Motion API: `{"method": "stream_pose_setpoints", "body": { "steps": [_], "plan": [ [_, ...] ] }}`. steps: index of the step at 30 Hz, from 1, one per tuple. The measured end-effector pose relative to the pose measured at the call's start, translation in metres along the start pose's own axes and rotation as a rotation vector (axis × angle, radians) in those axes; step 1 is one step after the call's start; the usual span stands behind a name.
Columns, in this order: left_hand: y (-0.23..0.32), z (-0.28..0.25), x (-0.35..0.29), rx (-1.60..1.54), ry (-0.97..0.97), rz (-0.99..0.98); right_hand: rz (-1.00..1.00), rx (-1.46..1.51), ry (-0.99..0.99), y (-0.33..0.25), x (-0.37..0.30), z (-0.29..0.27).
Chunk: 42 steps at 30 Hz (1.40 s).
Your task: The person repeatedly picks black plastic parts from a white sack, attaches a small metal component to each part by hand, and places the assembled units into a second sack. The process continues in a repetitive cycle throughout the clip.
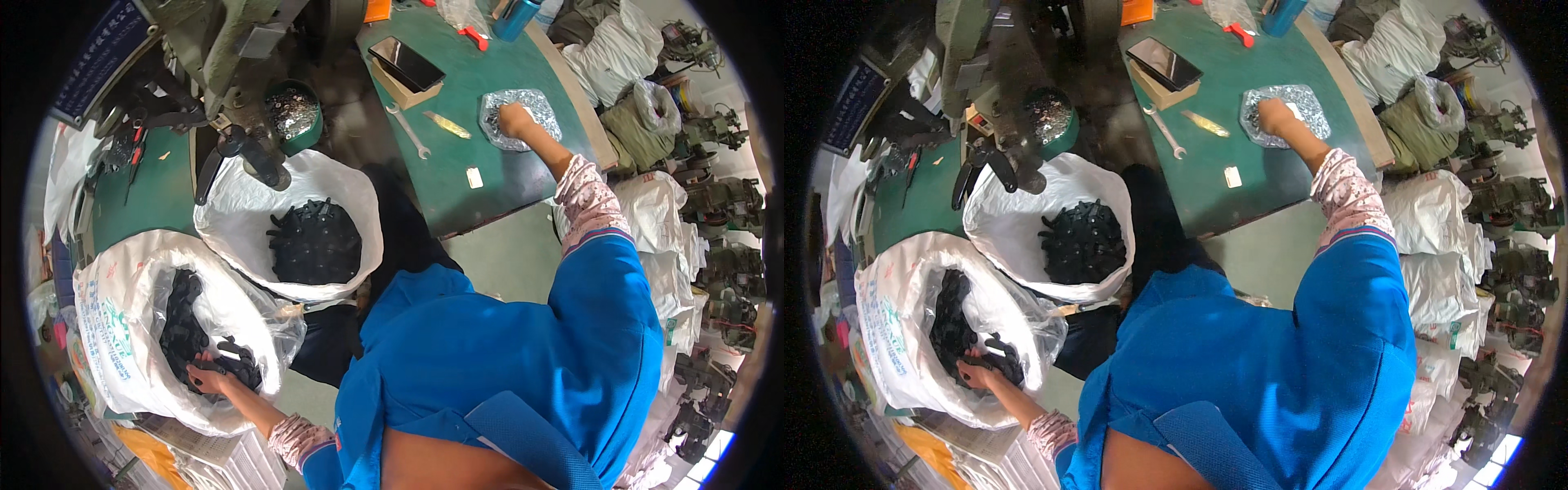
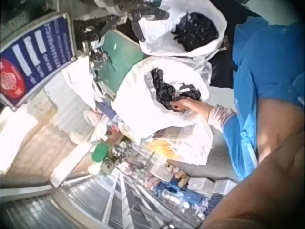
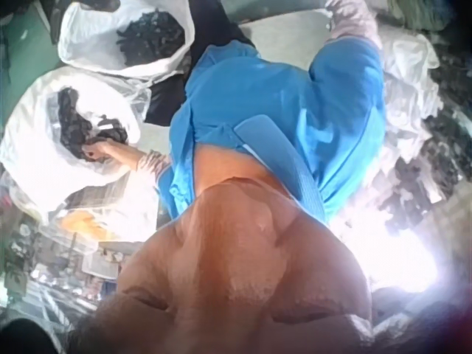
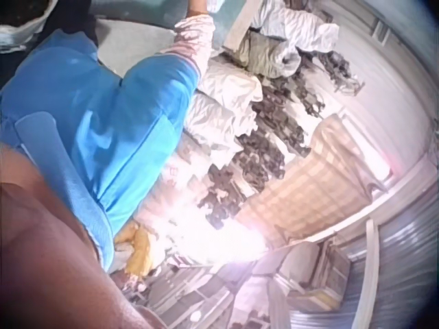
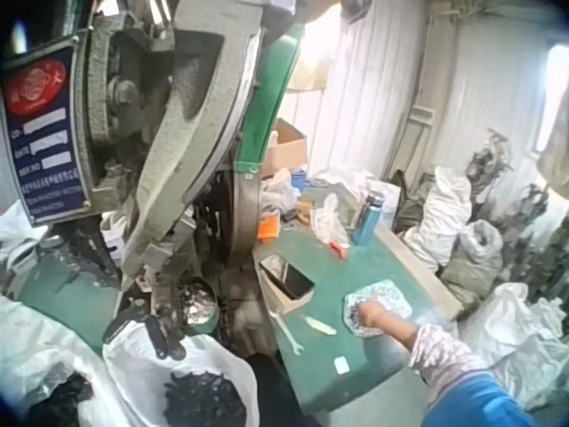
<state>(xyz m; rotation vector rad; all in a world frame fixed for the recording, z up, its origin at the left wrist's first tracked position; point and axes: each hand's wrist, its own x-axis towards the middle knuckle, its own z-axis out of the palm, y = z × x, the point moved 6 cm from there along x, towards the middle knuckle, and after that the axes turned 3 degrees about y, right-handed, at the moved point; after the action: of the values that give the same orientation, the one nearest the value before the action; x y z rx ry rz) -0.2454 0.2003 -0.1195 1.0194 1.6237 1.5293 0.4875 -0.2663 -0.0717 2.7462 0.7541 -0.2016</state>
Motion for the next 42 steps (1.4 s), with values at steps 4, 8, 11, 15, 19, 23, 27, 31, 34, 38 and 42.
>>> {"method": "stream_pose_setpoints", "body": {
  "steps": [4, 8, 11, 15, 19, 23, 27, 31, 34, 38, 42],
  "plan": [
    [-0.006, -0.009, 0.005, -0.002, 0.010, 0.007, -0.015, -0.113, -0.162, -0.030, -0.001, -0.004],
    [-0.005, -0.003, 0.003, 0.001, 0.029, -0.004, 0.022, -0.074, -0.133, -0.015, 0.023, 0.006],
    [-0.005, -0.004, 0.004, 0.021, 0.042, -0.008, -0.013, -0.142, -0.039, -0.010, 0.045, 0.025],
    [-0.001, -0.004, 0.002, 0.032, 0.020, 0.030, 0.012, -0.100, 0.016, 0.013, 0.044, 0.062],
    [0.002, -0.002, -0.003, 0.004, 0.019, -0.011, 0.070, -0.082, 0.106, 0.017, 0.039, 0.084],
    [0.000, -0.007, 0.000, 0.004, 0.030, 0.009, 0.163, 0.006, 0.196, 0.014, 0.038, 0.081],
    [-0.004, -0.003, 0.004, -0.015, 0.015, -0.007, 0.238, 0.057, 0.207, 0.017, 0.043, 0.081],
    [-0.006, -0.008, 0.006, 0.020, 0.001, -0.012, 0.175, 0.151, 0.262, 0.015, 0.049, 0.081],
    [-0.004, 0.001, 0.005, 0.002, -0.037, -0.016, 0.041, 0.174, 0.352, 0.014, 0.040, 0.075],
    [-0.004, -0.004, 0.001, -0.039, 0.031, -0.037, 0.078, 0.296, 0.437, 0.033, 0.049, 0.080],
    [-0.009, -0.009, 0.003, -0.066, 0.052, -0.053, 0.211, 0.475, 0.546, 0.049, 0.045, 0.080]
  ]
}}
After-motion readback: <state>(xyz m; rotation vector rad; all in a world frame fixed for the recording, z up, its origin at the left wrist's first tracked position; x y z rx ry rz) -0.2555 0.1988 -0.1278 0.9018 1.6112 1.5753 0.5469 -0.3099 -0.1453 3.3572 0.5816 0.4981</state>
